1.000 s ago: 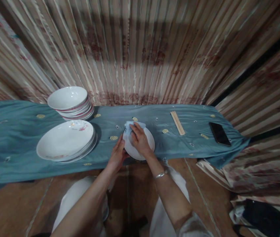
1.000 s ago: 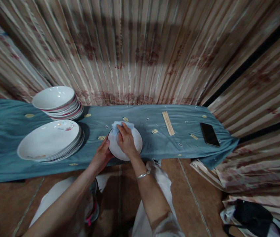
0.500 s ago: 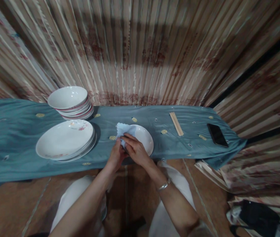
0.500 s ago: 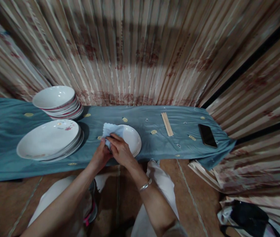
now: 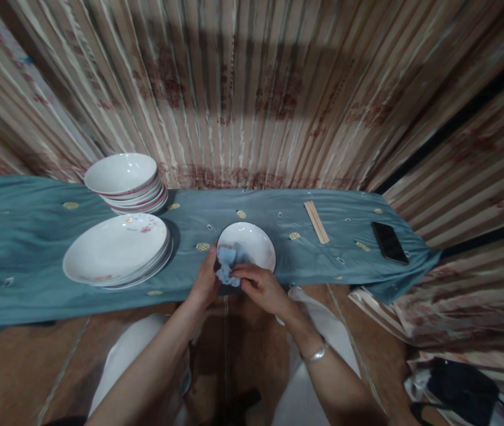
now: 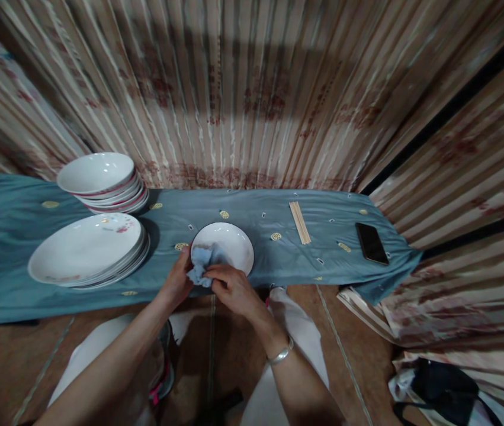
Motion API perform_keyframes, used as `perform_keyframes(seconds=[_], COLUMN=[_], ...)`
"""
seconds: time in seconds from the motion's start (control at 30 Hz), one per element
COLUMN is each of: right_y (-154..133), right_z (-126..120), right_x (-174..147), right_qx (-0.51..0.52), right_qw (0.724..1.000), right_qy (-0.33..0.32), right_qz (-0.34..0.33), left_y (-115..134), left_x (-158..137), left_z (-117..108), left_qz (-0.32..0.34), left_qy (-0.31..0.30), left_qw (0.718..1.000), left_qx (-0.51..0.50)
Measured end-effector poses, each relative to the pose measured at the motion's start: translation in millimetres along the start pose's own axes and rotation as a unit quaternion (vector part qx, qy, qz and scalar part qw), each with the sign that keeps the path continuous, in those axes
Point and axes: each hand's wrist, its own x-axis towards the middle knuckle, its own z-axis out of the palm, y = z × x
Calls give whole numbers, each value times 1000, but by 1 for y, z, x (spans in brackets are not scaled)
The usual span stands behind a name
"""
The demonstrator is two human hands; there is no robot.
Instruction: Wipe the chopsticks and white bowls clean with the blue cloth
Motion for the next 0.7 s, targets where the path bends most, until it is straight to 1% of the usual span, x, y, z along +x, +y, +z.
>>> perform_keyframes(seconds=[0.07,0.1,0.2,0.3,0.43,0.57,0.7], right_y=[3,5,10,14,18,23,28], right_z=[-6,-9,-18,-27,-36,-40,-42], right_x=[-3,-4,-7,-11,-17,-20,-21], right_qx=[-2,-4,-15,-46,-103,-174,-214], right_qw=[1000,1000,999,998,994,984,975], right_qy=[-9,-16,-37,-44,-35,-17,-2], right_qz=[6,7,9,18,31,38,61], left_y=[0,0,0,2,4,4,3], left_x=[-1,-1,-2,-3,-5,-4,-3], left_z=[1,0,-3,-4,-1,-2,-4], left_qz=[24,26,7,2,-3,-6,-3], left_qy=[-10,-19,-38,-37,-29,-6,-7], left_qw=[1000,999,999,998,998,998,998], left_qx=[6,11,33,50,48,55,58])
